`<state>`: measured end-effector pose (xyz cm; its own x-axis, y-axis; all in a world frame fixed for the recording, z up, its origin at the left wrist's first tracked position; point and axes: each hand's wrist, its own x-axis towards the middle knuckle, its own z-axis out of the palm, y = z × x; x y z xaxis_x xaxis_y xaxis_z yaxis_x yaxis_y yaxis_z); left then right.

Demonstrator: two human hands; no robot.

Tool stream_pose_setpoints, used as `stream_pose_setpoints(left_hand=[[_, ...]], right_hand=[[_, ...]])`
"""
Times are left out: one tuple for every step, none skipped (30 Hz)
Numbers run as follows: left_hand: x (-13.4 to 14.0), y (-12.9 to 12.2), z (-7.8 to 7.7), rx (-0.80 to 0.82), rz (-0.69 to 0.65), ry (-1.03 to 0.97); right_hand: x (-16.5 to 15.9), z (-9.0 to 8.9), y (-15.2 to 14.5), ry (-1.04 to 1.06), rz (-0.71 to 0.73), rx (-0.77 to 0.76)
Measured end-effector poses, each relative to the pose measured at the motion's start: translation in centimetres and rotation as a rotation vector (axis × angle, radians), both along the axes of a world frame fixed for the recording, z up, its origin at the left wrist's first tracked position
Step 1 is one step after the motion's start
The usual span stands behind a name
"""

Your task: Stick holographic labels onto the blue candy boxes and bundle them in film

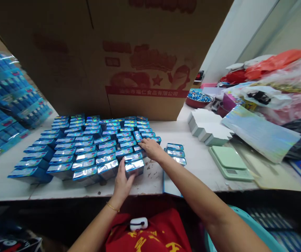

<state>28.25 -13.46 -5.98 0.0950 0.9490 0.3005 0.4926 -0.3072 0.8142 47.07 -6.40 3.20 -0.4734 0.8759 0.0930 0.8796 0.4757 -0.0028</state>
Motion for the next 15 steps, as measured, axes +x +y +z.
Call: stream_pose_setpoints(left_hand=[[-0.1,0.3,0.0,-0.004,-0.029,0.013],[-0.2,0.5,-0.1,-0.014,-0.060,0.017],[-0.2,0.7,-0.1,-0.031,-0.090,0.015],[-0.2,0.8,-0.2,-0.053,-0.117,0.007],[-0.1,0.7,-0.2,-0.075,-0.142,-0.004],[-0.1,0.6,-0.3,-0.092,-0.165,-0.017],[0.0,0.3,-0.4,-0.100,-0.186,-0.029],[0.1,0.1,-0.4,-0.102,-0.209,-0.039],[0.2,-0.1,-0.5,-0.099,-0.231,-0.046],[0.2,-0.2,-0.5,-0.098,-0.253,-0.050],[0.2,-0.2,-0.4,-0.102,-0.275,-0.052],[0.2,0.0,-0.3,-0.113,-0.300,-0.059],[0.1,0.3,-0.2,-0.131,-0.330,-0.074],[0.1,0.7,0.0,-0.153,-0.369,-0.096],[0.1,1.2,0.2,-0.176,-0.417,-0.125]], right_hand=[[-0.2,0.1,0.1,-0.010,-0.012,0.019],[-0.3,0.2,0.1,-0.014,-0.025,0.023],[-0.3,0.3,0.0,-0.011,-0.034,0.010],[-0.1,0.4,-0.1,-0.002,-0.037,-0.023],[0.1,0.5,-0.2,0.015,-0.033,-0.065],[0.4,0.6,-0.4,0.039,-0.024,-0.107],[0.7,0.7,-0.7,0.069,-0.012,-0.146],[1.1,0.8,-1.0,0.104,0.003,-0.180],[1.4,0.8,-1.3,0.151,0.019,-0.213],[1.7,0.7,-1.7,0.211,0.033,-0.245],[1.9,0.4,-2.2,0.288,0.042,-0.268],[2.0,0.0,-2.7,0.383,0.040,-0.266],[2.0,-0.5,-3.4,0.495,0.018,-0.229],[1.9,-1.1,-4.1,0.614,-0.028,-0.158],[1.7,-1.9,-4.8,0.725,-0.096,-0.067]])
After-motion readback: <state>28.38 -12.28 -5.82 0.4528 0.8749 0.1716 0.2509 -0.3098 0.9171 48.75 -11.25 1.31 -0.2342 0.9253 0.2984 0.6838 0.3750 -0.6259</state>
